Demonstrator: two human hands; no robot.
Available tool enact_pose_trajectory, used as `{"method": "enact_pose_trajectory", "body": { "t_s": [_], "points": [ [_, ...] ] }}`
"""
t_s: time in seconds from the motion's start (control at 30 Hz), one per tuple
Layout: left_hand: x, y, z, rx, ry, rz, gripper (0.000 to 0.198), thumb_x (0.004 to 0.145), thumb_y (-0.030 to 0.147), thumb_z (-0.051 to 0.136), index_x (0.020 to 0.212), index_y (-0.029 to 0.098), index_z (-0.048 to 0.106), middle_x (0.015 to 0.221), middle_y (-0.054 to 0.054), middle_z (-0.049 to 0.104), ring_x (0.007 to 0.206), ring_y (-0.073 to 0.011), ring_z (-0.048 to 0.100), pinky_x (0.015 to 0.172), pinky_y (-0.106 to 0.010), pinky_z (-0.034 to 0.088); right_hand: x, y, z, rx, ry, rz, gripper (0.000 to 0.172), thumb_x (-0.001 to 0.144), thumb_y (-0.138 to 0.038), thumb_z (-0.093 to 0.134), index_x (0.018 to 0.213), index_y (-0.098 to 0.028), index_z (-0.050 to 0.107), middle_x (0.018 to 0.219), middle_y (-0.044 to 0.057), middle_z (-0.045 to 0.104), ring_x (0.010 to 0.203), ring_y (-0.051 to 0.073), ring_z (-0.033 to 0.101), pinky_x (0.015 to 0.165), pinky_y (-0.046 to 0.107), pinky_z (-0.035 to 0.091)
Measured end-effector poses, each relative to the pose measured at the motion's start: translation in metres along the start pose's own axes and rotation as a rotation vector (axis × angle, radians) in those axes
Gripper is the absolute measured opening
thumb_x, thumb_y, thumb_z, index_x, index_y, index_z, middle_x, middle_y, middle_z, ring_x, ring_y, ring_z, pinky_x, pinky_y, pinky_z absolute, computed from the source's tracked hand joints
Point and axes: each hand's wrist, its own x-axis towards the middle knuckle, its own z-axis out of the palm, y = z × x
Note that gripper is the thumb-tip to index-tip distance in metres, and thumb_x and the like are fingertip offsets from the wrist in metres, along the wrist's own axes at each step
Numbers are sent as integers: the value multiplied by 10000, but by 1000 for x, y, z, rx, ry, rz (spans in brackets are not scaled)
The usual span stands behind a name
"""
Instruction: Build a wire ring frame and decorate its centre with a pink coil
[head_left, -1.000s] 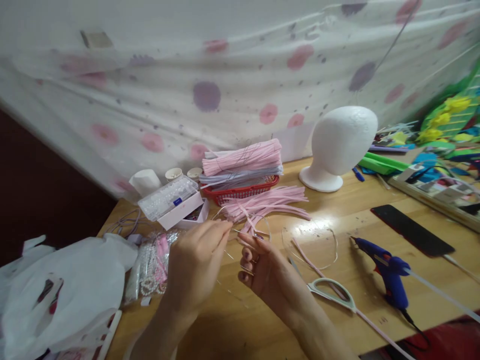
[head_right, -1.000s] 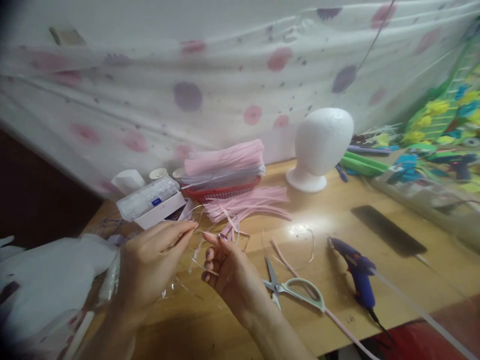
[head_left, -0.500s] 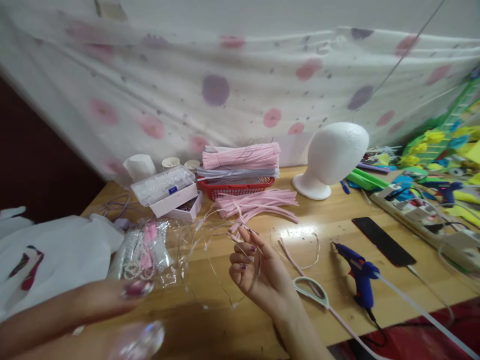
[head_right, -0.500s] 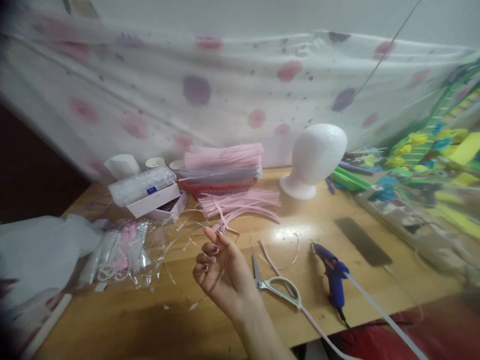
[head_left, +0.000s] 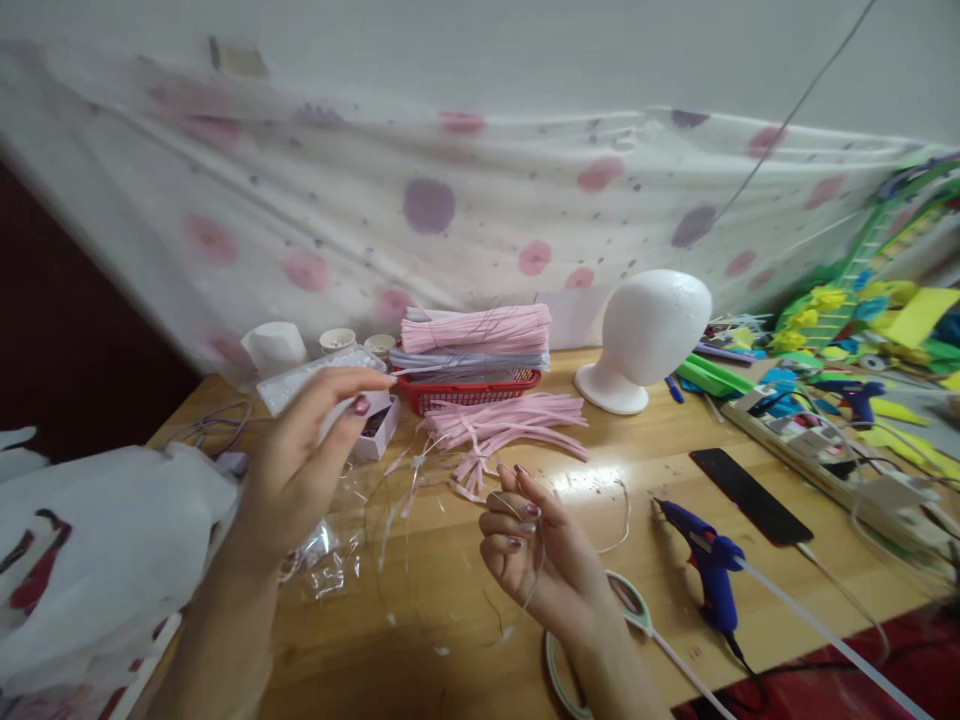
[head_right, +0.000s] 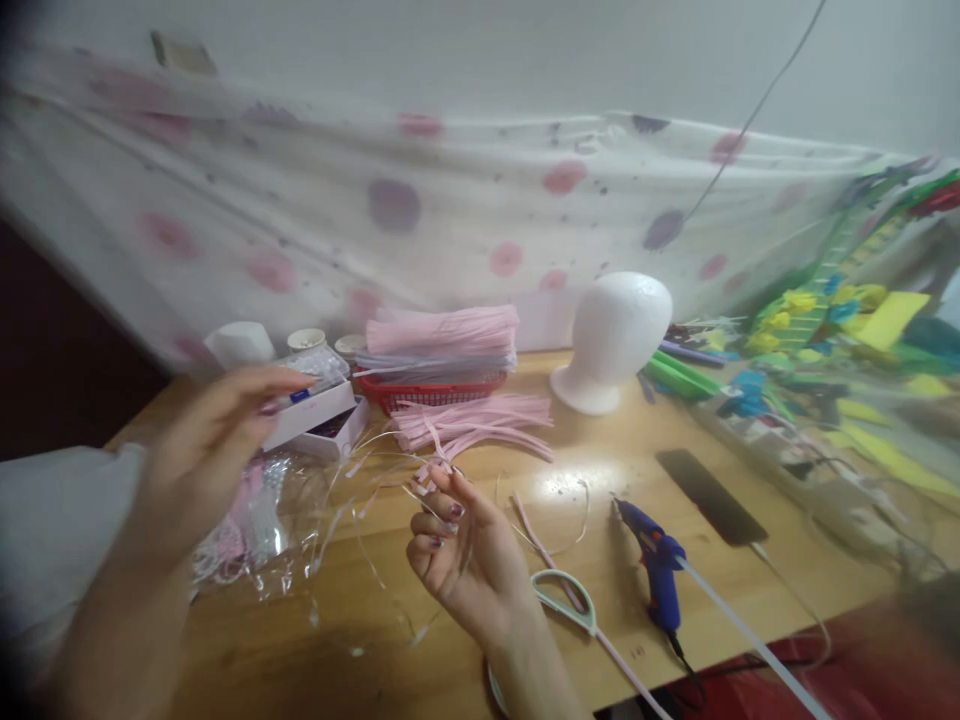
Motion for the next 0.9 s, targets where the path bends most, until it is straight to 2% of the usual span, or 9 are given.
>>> {"method": "enact_pose_trajectory", "body": {
  "t_s": [0.07,0.2,0.3,0.4,0.57,0.73,0.9],
  "points": [
    [12,-18,3,-122,-62,-102,308,918,507,671,1068,261,778,1182,-41,743,1224,-265,616,1088,-329,443,0,-4,0,-3,-3,9,203,772,-115,858,878,-151,689,560,-108,470,507,48,478,527,166,429],
    [21,-56,22,-289,-200,-236,500,908,632,608,1001,179,800,1095,-131,776,1097,-291,694,1030,-411,507,4,-9,0,14,-22,19,144,811,-116,822,862,-157,694,568,-97,485,517,54,483,535,177,425],
    [19,-68,36,-410,-226,-276,476,908,608,628,1016,174,794,1083,-127,777,1086,-279,699,1014,-402,518,8,-12,0,28,-23,29,132,824,-114,807,833,-166,686,569,-93,501,521,53,489,541,177,425],
    [19,-71,46,-522,-199,-284,410,896,574,671,999,195,790,1125,-102,757,1128,-253,667,1039,-369,492,12,-15,3,32,-18,36,145,829,-110,800,826,-175,671,567,-100,499,521,47,491,546,167,429],
    [22,-71,54,-694,-160,-331,458,815,635,731,881,185,784,1001,-76,737,1054,-225,657,989,-350,519,15,-18,6,42,-48,37,160,853,-106,777,810,-178,641,567,-110,483,514,43,496,551,169,445],
    [21,-63,58,-823,-140,-400,385,738,538,845,810,174,743,908,-36,698,869,-179,662,836,-324,573,21,-19,5,21,-89,17,173,865,-124,770,795,-184,623,561,-112,501,511,39,506,555,168,455],
    [21,-63,57,-886,-145,-445,339,698,407,910,749,153,692,711,8,625,666,-106,594,668,-218,528,28,-20,7,-84,-93,-41,178,882,-144,751,775,-192,617,535,-128,510,498,10,517,524,120,432]
  ]
}}
